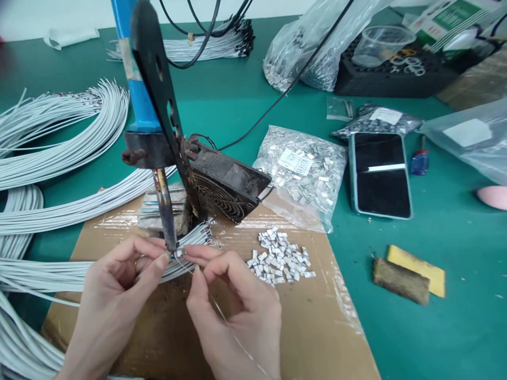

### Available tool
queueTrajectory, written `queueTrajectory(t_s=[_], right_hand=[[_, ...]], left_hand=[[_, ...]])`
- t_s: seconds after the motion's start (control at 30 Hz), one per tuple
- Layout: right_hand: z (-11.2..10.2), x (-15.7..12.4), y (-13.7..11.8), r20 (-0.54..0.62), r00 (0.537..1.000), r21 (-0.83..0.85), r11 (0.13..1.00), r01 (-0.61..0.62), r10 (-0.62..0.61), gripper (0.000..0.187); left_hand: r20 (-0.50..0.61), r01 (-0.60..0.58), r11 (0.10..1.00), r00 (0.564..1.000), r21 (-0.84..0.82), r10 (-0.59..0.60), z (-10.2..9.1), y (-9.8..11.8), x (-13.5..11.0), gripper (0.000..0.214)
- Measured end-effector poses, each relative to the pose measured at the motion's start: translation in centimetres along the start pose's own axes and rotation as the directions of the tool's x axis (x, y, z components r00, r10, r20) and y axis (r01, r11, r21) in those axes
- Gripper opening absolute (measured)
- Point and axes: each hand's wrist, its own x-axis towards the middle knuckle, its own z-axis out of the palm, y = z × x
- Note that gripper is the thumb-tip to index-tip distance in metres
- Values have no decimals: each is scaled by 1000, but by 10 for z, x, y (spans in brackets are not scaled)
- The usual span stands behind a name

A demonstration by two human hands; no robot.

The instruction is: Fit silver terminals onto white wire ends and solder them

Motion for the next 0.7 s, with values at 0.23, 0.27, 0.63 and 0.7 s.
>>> queueTrajectory(t_s=[0.23, 0.27, 0.63, 0.7], right_hand=[[3, 0, -6, -28, 999, 14, 1000, 17, -17, 21], [3, 0, -7, -33, 999, 15, 1000, 17, -17, 22], [5, -1, -10, -48, 998, 13, 999, 35, -35, 22], [5, -1, -9, -52, 998, 21, 999, 37, -36, 22]], left_hand=[[13, -38, 999, 999, 2, 38, 1, 2, 3, 12], [13, -41, 999, 999, 7, 41, 1, 2, 3, 12], [19, -46, 999, 999, -7, 47, 1, 2, 3, 12], [15, -50, 999, 999, -7, 50, 1, 2, 4, 12]])
